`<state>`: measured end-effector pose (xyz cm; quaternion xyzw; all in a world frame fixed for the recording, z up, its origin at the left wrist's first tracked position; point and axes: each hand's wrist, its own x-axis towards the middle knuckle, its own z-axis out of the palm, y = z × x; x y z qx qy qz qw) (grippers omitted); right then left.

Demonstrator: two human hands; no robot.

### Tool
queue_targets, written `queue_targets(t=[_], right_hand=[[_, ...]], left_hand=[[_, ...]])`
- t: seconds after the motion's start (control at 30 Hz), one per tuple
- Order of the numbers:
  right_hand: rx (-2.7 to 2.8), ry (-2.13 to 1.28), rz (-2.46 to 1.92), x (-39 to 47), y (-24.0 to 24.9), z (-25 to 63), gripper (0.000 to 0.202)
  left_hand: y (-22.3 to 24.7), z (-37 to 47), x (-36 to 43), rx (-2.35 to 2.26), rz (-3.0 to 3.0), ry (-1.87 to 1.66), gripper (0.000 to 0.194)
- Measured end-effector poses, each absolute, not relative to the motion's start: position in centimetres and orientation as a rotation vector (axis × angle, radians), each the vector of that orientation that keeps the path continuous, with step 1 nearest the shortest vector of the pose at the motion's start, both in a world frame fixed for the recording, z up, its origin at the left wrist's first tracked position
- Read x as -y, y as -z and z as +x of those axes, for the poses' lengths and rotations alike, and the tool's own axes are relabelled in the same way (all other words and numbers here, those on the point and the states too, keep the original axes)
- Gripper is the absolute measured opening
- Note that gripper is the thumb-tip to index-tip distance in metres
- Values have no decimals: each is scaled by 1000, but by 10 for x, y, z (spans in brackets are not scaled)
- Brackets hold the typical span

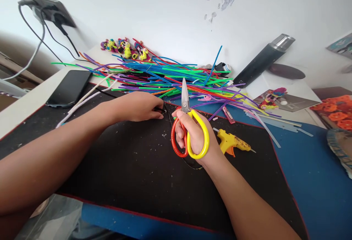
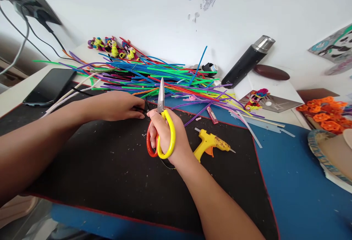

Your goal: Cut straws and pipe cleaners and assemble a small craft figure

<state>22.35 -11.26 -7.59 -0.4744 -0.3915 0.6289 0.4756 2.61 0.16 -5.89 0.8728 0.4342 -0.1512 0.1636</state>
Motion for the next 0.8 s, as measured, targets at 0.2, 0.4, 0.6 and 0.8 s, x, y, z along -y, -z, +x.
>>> queue_targets(t=[0.2, 0.4, 0.6, 0.8], right_hand=[[982, -1540, -1152, 114, 78, 222, 28], [1021, -1540, -1155, 114, 79, 221, 34], [1015, -1513, -1164, 114, 77, 223, 29], [996, -1506, -1172, 114, 76, 222, 32]], left_hand=[[60, 26, -2, -1223, 2513, 401, 32], [61, 26, -2, -1148, 2525, 374, 28], [54, 17, -12, -1103, 2425, 317, 32], [48, 9, -20, -1227, 2445, 340, 31]])
